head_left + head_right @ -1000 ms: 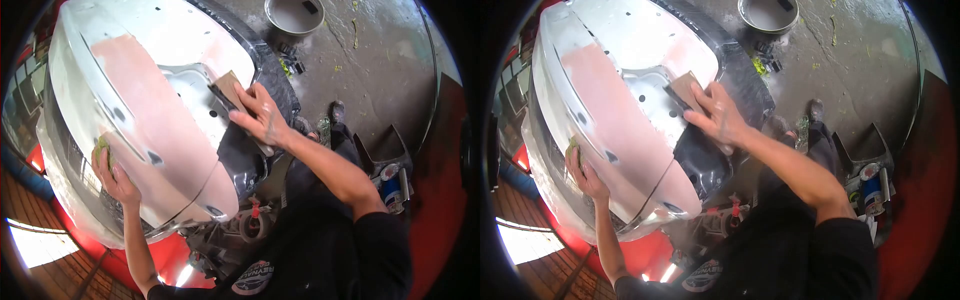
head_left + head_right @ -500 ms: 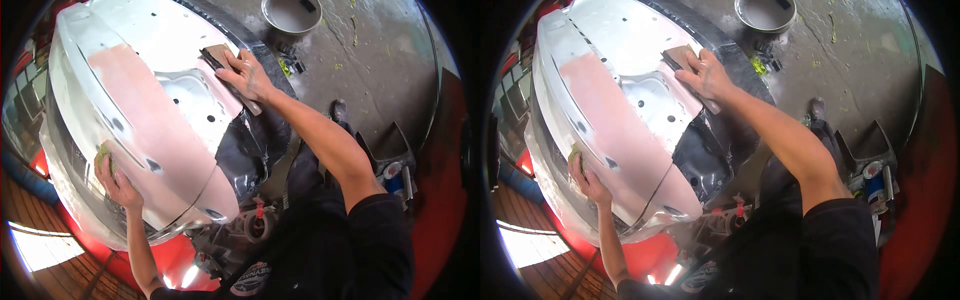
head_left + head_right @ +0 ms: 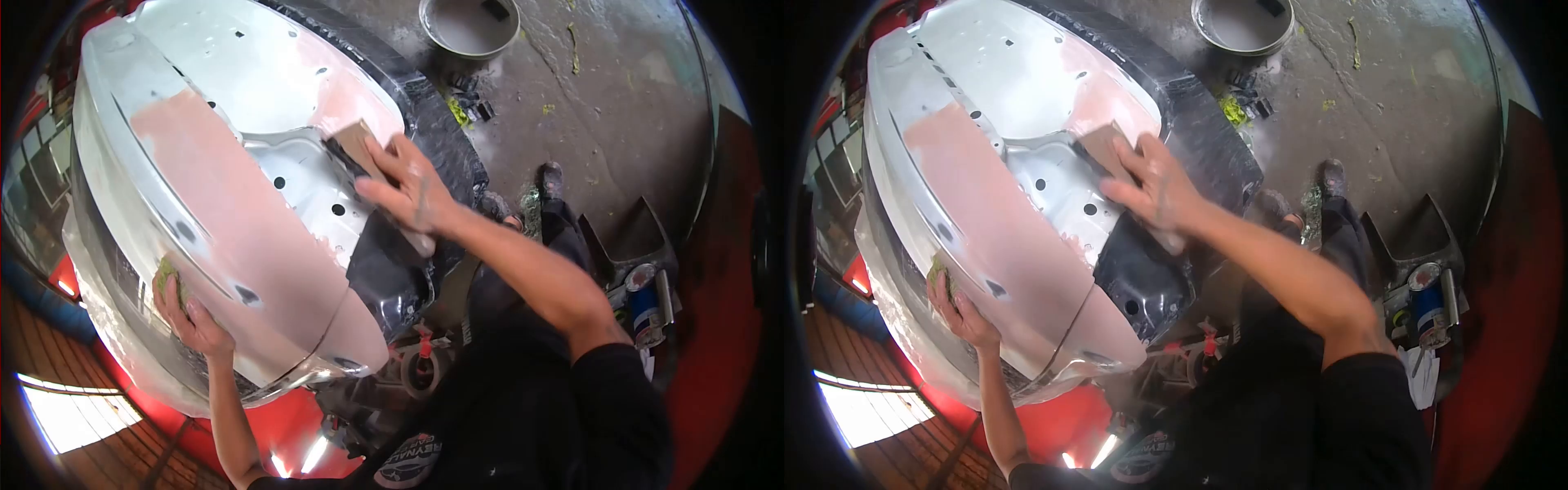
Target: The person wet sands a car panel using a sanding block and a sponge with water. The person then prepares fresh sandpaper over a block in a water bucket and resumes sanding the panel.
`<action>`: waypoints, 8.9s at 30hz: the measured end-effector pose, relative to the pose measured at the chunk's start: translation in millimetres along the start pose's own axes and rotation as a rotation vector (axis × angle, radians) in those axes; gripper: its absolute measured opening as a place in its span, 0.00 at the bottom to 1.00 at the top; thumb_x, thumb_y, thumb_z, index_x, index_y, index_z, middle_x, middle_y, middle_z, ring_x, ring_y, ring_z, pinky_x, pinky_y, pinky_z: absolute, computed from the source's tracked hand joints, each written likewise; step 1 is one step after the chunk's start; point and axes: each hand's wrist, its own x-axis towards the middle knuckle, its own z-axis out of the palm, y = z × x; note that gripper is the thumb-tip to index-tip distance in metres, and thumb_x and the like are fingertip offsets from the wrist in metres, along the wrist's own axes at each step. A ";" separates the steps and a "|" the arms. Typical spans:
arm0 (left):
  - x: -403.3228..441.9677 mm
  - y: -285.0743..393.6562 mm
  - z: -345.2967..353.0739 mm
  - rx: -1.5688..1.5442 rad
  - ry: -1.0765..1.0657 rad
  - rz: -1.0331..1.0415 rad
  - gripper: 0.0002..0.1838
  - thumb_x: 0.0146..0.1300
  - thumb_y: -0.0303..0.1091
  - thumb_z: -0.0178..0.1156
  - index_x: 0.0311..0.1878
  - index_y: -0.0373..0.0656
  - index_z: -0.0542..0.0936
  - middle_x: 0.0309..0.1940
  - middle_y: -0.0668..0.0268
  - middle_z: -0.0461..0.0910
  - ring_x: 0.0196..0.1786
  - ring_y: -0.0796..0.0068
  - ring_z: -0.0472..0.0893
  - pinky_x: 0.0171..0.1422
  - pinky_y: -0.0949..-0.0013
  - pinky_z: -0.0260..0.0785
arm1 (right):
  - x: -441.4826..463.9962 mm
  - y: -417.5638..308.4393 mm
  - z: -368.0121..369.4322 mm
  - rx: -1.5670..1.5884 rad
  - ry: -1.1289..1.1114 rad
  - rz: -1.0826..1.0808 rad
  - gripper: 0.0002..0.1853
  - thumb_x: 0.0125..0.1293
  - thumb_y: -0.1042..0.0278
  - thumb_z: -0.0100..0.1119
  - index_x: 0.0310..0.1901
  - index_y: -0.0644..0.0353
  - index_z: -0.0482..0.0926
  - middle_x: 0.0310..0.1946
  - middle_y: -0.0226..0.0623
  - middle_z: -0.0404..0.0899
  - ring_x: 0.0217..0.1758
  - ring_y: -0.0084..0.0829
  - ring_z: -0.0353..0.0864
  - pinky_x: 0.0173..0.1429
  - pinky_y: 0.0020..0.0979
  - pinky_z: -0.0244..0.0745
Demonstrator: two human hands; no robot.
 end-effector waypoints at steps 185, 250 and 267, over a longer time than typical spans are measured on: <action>0.2 -5.1 -5.8 -0.019 -0.017 0.002 0.24 0.77 0.30 0.47 0.72 0.30 0.74 0.76 0.39 0.66 0.78 0.39 0.66 0.82 0.40 0.58 | 59.6 23.7 14.7 0.035 0.239 0.089 0.38 0.65 0.34 0.65 0.47 0.73 0.80 0.47 0.60 0.76 0.52 0.54 0.81 0.56 0.50 0.77; -1.8 -4.9 -6.2 0.018 -0.004 -0.037 0.26 0.79 0.33 0.45 0.74 0.29 0.72 0.78 0.41 0.64 0.80 0.43 0.64 0.84 0.43 0.57 | 53.2 4.2 -0.2 -0.069 0.042 0.133 0.55 0.62 0.24 0.61 0.67 0.79 0.77 0.45 0.57 0.72 0.52 0.48 0.75 0.57 0.45 0.73; -2.2 0.9 -7.1 0.030 0.014 -0.051 0.25 0.77 0.31 0.46 0.72 0.30 0.74 0.76 0.38 0.66 0.78 0.39 0.67 0.81 0.40 0.59 | 87.5 12.6 -5.0 0.083 0.163 0.039 0.33 0.68 0.40 0.65 0.51 0.71 0.83 0.45 0.54 0.76 0.48 0.46 0.76 0.51 0.42 0.73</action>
